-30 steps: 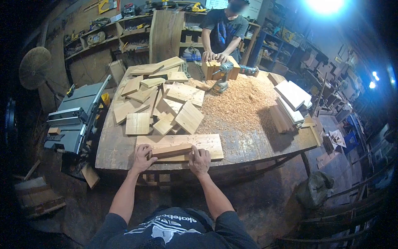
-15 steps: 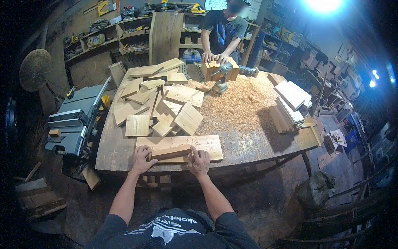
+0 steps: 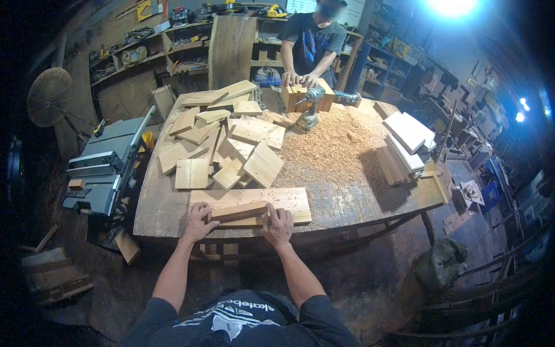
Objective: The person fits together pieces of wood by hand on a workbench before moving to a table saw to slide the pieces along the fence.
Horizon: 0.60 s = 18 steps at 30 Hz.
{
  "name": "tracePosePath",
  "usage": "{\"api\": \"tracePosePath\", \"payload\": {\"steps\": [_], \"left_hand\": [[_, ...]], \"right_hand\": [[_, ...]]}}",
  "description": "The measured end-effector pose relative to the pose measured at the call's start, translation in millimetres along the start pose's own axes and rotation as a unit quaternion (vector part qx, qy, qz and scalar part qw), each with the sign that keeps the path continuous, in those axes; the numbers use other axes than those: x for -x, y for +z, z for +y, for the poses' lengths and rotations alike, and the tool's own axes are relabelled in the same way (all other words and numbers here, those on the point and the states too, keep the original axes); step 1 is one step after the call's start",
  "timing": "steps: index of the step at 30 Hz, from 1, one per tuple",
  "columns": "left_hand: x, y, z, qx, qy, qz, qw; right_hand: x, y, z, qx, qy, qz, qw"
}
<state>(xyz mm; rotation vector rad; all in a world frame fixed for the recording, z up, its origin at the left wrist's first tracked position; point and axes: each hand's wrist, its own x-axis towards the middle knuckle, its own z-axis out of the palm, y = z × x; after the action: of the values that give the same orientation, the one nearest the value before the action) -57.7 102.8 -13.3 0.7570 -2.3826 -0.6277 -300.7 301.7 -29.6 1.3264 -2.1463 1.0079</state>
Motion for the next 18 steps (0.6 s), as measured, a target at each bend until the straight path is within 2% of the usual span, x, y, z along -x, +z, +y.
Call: {"api": "tracePosePath", "payload": {"steps": [18], "left_hand": [[-1.1, -2.5, 1.3, -0.002, -0.004, -0.010, 1.000]], "right_hand": [[0.7, -0.6, -0.5, -0.003, 0.007, 0.001, 1.000]]}}
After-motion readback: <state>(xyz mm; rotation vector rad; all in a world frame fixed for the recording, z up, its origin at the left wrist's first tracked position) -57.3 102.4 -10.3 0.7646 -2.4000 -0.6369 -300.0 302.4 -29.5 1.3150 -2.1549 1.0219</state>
